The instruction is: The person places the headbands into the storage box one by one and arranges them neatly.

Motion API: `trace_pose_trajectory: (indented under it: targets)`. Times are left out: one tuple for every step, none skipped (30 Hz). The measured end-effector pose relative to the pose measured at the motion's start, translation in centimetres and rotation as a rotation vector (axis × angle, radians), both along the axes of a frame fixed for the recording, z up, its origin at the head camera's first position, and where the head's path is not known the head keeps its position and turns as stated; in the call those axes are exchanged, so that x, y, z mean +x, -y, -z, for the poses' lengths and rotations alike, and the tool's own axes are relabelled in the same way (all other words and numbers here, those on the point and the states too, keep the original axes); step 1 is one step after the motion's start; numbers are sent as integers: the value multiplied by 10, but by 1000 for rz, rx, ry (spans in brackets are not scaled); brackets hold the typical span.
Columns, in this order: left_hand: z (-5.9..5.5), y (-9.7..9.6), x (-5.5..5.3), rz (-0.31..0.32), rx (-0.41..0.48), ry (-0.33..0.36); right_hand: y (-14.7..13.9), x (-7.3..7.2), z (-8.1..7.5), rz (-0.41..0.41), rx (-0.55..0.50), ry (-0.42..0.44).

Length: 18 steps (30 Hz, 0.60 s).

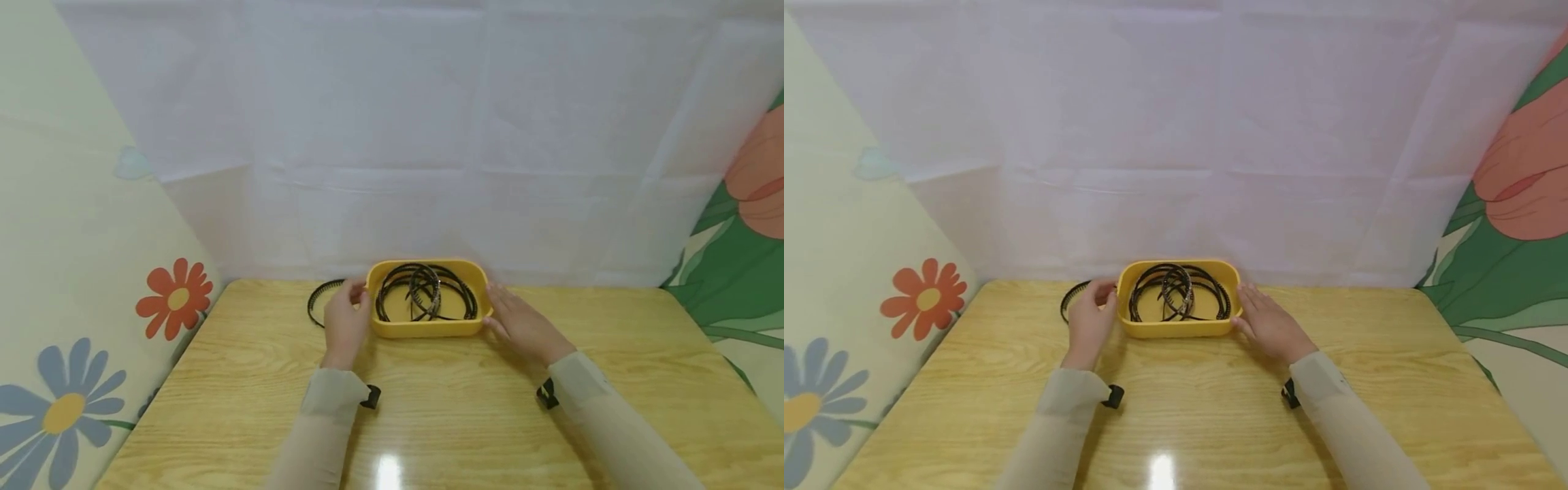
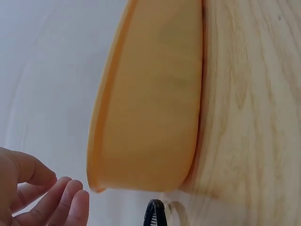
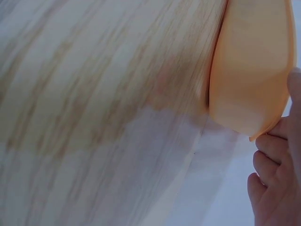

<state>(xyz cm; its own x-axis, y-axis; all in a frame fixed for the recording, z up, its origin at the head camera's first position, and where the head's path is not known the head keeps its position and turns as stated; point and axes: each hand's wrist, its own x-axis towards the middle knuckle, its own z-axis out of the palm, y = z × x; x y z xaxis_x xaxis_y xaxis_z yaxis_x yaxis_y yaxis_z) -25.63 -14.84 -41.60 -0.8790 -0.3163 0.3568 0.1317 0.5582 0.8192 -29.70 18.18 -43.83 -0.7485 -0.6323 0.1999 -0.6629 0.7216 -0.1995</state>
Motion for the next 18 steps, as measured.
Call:
trace_pose_trajectory:
  targets:
    - [0, 2, 2, -4, 13, 6, 0, 0, 0, 0, -2, -3]
    - [0, 4, 4, -13, 19, 6, 0, 0, 0, -1, -5, -4]
    - [1, 6, 6, -25, 29, 3, -1, 0, 0, -2, -8, -3]
    - [1, 9, 8, -39, 40, -2, -1, 0, 0, -1, -10, -3]
    - [2, 11, 9, -56, 50, -8, -1, 0, -1, -3, -11, -2]
    - [4, 15, 10, -76, 64, -11, 0, 0, -1, -6, -9, -2]
    - [6, 18, 11, -99, 73, -14, 0, 1, -1, -9, -6, 0]
    - [9, 21, 12, -119, 82, -18, 0, 1, -2, -11, -5, 4]
    - [11, 25, 13, -135, 94, -17, 1, 1, -2, -12, -3, 8]
    - [13, 28, 14, -148, 106, -7, 1, 1, -2, -13, -1, 8]
    - [15, 32, 14, -162, 116, -2, 1, 1, -2, -13, -1, 11]
    - [16, 35, 14, -174, 125, 6, 1, 1, -2, -12, 1, 11]
    - [16, 39, 14, -181, 133, 13, 1, 1, -2, -9, 1, 13]
    - [16, 43, 15, -178, 157, 31, 1, 1, -3, -7, 0, 10]
    - [15, 47, 16, -177, 181, 52, 1, 0, -3, -5, -2, 9]
    - [15, 51, 16, -175, 206, 75, 0, 0, -2, -2, -3, 7]
    - [16, 54, 17, -175, 233, 97, 0, 0, -1, 2, 0, 6]
    - [16, 58, 17, -174, 261, 121, 0, 0, -1, 6, 3, 6]
